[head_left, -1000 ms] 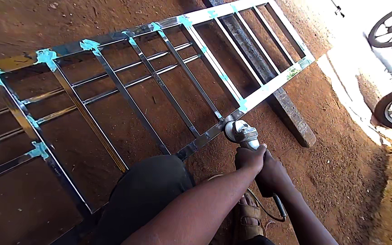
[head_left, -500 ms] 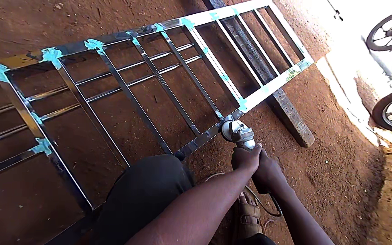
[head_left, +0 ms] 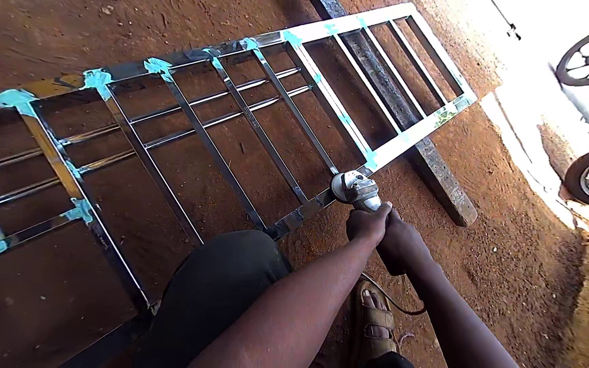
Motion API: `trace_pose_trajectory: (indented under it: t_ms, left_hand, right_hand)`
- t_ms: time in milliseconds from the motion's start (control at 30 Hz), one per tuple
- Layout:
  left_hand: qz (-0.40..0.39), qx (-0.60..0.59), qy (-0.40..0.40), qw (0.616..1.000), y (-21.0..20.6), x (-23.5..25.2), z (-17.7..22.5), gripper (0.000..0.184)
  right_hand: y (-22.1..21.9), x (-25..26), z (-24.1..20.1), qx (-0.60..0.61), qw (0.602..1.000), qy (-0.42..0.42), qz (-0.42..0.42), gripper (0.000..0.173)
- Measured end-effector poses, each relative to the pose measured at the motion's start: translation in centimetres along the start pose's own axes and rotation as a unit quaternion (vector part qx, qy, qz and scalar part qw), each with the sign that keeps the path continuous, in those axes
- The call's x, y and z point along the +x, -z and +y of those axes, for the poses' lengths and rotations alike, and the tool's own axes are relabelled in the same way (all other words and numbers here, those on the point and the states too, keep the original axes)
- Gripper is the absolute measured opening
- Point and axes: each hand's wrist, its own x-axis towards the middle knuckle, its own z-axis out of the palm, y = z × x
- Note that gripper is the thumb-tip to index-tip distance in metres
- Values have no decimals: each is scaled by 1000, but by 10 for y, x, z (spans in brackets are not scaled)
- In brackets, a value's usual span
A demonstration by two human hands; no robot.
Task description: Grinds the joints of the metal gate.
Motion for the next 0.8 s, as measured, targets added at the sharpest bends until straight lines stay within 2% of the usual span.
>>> trace_pose_trajectory:
  t_ms: [133, 367, 533, 600, 700, 800]
  left_hand:
    - [38, -25, -9, 999, 9, 5, 9, 65]
    - [-42, 62, 4, 997, 15, -6, -2, 68]
    - [14, 29, -7, 999, 27, 9, 23, 68]
    - [4, 36, -12, 999, 29, 9, 26, 68]
    - [-41, 62, -2, 997, 21, -4, 11, 69]
    - [-55, 68, 4, 996, 16, -10, -1, 69]
  right_hand:
    - [6, 8, -15, -13, 999, 31, 22, 48]
    - [-5, -14, -10, 11, 999, -35, -14, 54]
    - [9, 16, -27, 21, 1000, 7, 4, 55]
    - [10, 14, -30, 22, 1000, 1, 8, 51]
    - [2, -8, -17, 17, 999, -29, -5, 54]
    - [-1, -22, -14, -4, 999, -42, -15, 57]
